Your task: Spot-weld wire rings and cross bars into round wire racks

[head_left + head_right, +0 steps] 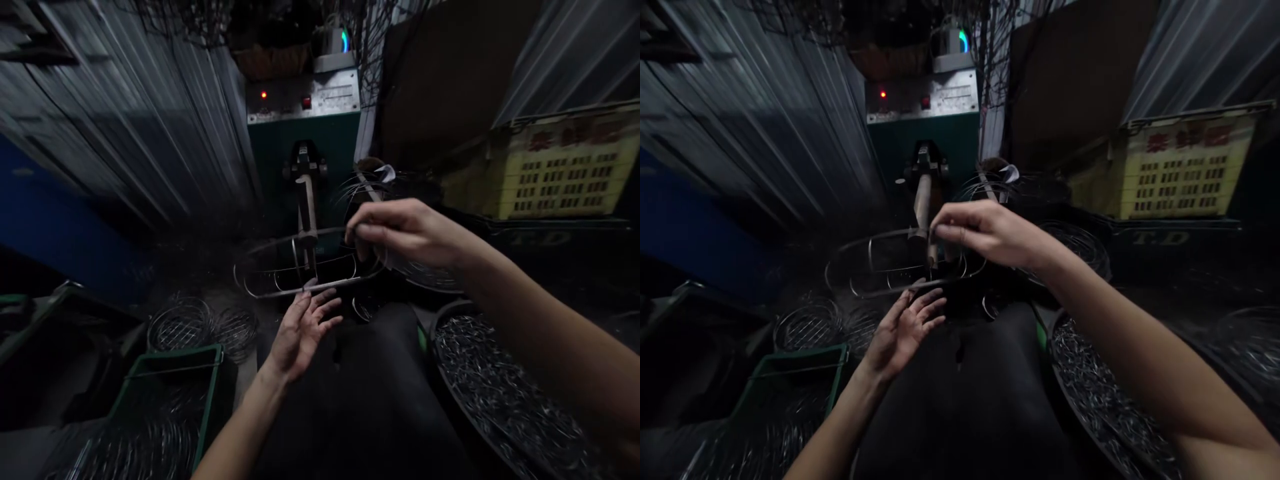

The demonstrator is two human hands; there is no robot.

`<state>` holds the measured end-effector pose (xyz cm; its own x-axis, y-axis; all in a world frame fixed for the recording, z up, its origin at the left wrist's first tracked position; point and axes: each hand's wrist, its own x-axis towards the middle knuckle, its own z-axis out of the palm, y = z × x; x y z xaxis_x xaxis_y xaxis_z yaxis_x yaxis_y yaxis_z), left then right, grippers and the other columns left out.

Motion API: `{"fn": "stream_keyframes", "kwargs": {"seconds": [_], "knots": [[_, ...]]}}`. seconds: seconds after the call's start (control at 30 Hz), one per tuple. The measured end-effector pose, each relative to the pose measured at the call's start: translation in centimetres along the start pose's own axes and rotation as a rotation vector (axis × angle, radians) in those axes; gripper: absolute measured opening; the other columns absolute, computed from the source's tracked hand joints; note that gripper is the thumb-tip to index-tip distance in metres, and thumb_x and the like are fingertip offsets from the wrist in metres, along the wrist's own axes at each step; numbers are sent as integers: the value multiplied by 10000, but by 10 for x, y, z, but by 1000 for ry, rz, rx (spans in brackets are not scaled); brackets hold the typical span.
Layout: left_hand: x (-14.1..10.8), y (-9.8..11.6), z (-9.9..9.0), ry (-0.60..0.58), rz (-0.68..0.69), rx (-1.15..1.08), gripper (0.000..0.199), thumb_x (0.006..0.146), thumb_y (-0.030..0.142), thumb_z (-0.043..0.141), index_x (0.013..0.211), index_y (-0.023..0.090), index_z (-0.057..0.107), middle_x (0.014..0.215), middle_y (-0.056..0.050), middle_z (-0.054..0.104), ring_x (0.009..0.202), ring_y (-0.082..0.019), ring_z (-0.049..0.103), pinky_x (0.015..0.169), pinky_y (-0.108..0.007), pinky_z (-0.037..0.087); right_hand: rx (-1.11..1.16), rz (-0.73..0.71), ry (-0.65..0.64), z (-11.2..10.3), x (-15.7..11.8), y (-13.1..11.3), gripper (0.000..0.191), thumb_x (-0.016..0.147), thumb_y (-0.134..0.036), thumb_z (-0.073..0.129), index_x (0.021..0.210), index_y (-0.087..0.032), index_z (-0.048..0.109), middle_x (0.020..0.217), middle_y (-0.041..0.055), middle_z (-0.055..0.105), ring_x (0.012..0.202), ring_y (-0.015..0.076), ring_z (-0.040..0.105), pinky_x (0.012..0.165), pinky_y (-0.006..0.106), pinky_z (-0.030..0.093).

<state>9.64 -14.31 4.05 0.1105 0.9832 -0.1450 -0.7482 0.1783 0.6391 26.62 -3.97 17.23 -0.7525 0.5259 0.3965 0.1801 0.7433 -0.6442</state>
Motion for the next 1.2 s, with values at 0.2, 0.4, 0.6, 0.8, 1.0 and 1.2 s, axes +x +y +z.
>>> {"fn": "stream_keyframes", "kwargs": {"seconds": [0.2,0.4,0.6,0.8,1.0,1.2], "knots": [[9,-39,-19,142,-56,-186,364,880,368,473,1192,185,437,1023,-102,615,871,-188,632,764,-342,491,-160,-179,-104,57,-66,4,193,901,-257,444,967,-227,624,750,22,662,664,109,606,618,210,457],[10,-45,-14,210,57,-48,297,842,323,550,1073,155,465,1011,-101,609,794,-172,638,669,-289,493,-110,-119,-38,59,-81,20,181,874,-194,468,998,-258,583,708,5,645,602,124,599,560,230,466],[21,-33,-6,159,60,101,329,836,396,539,1045,151,468,978,-112,625,757,-178,638,607,-271,492,-107,13,64,39,-59,10,158,863,-198,496,975,-262,588,737,-19,651,597,116,614,538,219,476],[26,-35,-7,200,54,105,311,845,407,523,1002,140,494,953,-106,624,736,-154,624,616,-263,492,-78,68,90,40,-56,18,126,856,-267,520,948,-264,607,712,-22,643,584,119,607,531,233,475],[36,-26,0,116,45,158,299,858,404,503,1012,149,483,954,-103,619,757,-158,624,620,-265,493,-60,200,251,35,-50,14,141,867,-337,515,936,-273,620,649,-5,628,549,138,594,509,267,488],[30,-21,-1,87,12,195,352,845,434,516,1029,134,509,960,-116,629,810,-173,623,655,-264,499,-188,109,245,30,-47,0,157,856,-283,532,970,-341,623,675,-25,638,541,137,593,457,262,470]]}}
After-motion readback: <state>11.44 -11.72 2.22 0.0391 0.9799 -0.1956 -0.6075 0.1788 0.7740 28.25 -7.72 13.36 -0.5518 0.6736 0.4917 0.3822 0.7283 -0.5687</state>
